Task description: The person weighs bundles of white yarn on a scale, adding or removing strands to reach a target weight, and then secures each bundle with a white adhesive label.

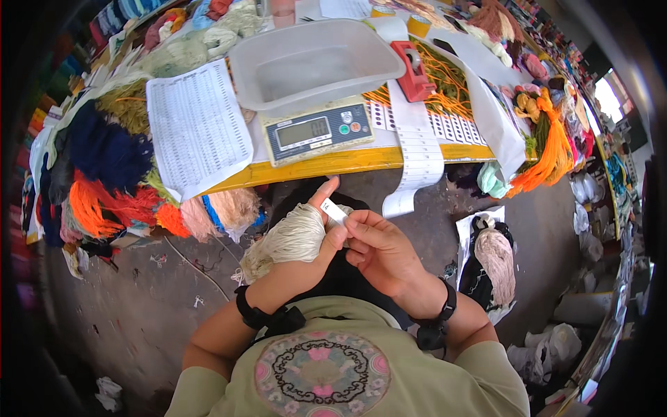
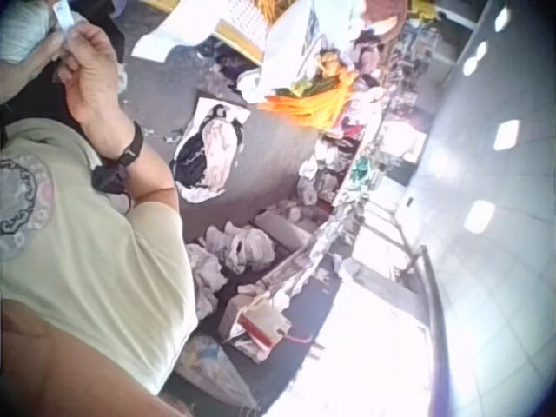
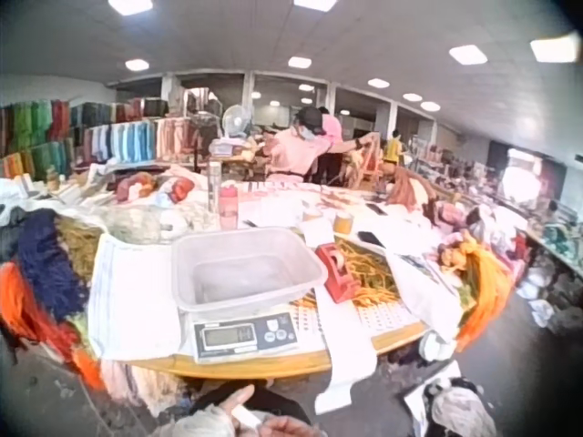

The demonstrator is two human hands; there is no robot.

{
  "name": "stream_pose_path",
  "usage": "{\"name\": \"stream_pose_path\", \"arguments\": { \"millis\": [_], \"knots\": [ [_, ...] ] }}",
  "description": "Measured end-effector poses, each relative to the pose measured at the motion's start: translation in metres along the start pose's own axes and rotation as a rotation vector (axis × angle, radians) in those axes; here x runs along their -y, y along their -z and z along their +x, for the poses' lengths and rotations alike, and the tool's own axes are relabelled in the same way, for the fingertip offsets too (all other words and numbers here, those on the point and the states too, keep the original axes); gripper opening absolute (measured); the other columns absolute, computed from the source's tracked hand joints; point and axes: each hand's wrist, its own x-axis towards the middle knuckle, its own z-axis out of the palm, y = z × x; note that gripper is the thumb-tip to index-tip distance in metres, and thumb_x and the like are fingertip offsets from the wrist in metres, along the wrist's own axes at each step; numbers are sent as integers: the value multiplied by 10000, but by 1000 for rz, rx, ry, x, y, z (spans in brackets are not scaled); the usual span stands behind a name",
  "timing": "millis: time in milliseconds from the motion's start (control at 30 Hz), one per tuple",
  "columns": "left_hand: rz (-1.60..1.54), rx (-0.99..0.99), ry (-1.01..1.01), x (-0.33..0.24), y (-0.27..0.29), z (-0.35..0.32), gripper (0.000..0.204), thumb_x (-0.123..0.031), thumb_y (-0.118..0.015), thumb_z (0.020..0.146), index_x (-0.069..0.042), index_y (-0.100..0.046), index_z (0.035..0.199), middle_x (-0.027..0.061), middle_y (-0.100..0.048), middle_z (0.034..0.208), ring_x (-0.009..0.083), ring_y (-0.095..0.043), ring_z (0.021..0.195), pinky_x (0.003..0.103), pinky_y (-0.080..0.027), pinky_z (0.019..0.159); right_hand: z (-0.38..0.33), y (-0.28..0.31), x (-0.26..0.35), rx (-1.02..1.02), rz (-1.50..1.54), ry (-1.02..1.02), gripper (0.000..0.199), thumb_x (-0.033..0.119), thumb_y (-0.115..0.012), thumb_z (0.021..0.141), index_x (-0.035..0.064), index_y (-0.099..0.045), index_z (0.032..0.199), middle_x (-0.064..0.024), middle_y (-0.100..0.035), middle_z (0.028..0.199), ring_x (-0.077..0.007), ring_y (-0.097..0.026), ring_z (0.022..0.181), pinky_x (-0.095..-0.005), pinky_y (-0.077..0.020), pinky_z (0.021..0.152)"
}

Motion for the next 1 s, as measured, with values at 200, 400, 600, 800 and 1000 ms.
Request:
{"name": "stream_pose_path", "arguments": {
  "millis": [200, 400, 600, 800, 1000],
  "knots": [
    [-168, 74, 133, -7, 32, -10, 624, -103, -528, 941, -70, -245, 1496, 50, -608, 945, 94, -547, 778, 245, -452, 701, 14, -7, -6, -13, -443, 401, 240, 124, -597, 946, 56, -480, 1145, -28, -539, 1028, -96, -523, 904, -251, -437, 786],
    [160, 0, -95, -19, 40, -17, 606, -44, -570, 901, -47, -311, 1450, 89, -656, 952, 197, -619, 763, 311, -489, 679, 21, -32, 14, 254, -943, 52, 234, 205, -519, 994, 66, -492, 1180, 11, -589, 846, -24, -490, 670, -192, -403, 575],
    [479, -231, -475, -2, 41, -22, 260, -54, -658, 830, -85, -595, 1081, 109, -651, 869, 301, -639, 726, 381, -490, 623, 18, -43, 20, 254, -953, 185, 240, 132, -625, 933, 73, -501, 1130, 54, -550, 720, -7, -447, 644, -184, -332, 555],
    [425, 28, 56, -35, 55, -18, 177, -222, -601, 857, -62, -631, 787, 92, -620, 680, 280, -612, 633, 401, -467, 584, 21, -37, 29, 548, -1180, 380, 218, 29, -660, 872, 72, -534, 1045, 22, -572, 792, -21, -475, 665, -188, -345, 571],
    [-225, 244, 465, -29, 58, -23, 233, -245, -546, 899, -64, -614, 769, 17, -616, 650, 184, -563, 554, 325, -446, 560, 25, -26, 22, 587, -1274, 603, 148, 9, -674, 853, 63, -566, 939, -1, -619, 828, -55, -545, 688, -203, -414, 585]
  ]
}}
